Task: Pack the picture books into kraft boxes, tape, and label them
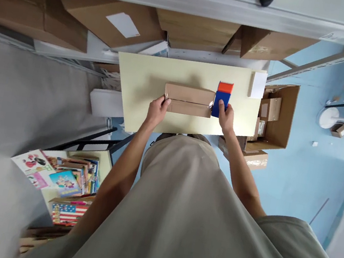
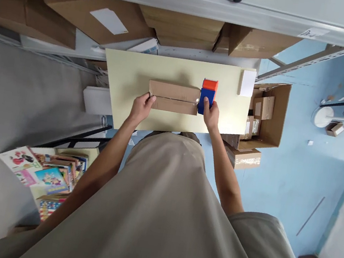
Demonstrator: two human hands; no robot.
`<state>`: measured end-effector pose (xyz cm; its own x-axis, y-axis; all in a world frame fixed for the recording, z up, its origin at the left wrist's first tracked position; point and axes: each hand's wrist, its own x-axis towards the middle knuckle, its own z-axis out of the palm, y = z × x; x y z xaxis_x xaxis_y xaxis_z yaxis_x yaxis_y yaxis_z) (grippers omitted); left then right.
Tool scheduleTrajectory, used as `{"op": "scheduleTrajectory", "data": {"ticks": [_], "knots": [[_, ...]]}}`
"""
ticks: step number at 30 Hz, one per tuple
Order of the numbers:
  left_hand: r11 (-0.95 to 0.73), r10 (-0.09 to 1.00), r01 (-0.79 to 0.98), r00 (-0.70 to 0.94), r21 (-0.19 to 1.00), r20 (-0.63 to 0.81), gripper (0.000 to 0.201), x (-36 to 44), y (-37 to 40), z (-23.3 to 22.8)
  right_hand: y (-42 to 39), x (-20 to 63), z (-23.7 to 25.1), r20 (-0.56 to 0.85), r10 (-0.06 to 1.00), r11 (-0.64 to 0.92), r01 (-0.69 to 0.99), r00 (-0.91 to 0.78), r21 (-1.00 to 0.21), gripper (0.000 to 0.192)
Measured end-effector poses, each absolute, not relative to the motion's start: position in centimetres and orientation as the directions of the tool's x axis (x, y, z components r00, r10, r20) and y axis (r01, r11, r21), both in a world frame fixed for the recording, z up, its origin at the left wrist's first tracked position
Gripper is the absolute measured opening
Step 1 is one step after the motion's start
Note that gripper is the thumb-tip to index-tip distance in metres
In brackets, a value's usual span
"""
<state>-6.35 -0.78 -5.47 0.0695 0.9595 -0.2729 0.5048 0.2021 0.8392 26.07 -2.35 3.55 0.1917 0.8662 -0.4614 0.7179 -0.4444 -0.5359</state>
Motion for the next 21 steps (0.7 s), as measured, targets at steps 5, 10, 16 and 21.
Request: {"op": "scheduleTrajectory", "data": {"ticks": [5, 10, 16, 21], "knots": [[0.143, 0.977, 0.465, 0.076, 0.874, -0.200, 0.023, -9.0, -1.9, -5.8, -3.5, 22.9, 4.6, -0.435, 0.847, -0.527, 0.581, 0.305, -0.620, 0.082], [0.238, 0.969, 0.527, -0.070, 0.816, -0.238, 0.010, -11.5, -3.1, -7.9, -4.9, 18.4, 1.6, -0.525, 0.798, -0.602, 0.407, 0.295, -0.687, 0.088], [0.347, 0.936, 0.498, -0.135, 0.795, -0.324, 0.033, -13.4, -2.5, -10.2, -5.1, 16.7, -2.1, -0.552, 0.785, -0.619, 0.388, 0.280, -0.683, 0.077], [0.318, 0.943, 0.480, -0.246, 0.817, -0.222, 0.054, -13.9, -3.5, -8.9, -6.5, 19.5, -2.7, -0.499, 0.826, -0.564, 0.387, 0.263, -0.729, 0.064]]}}
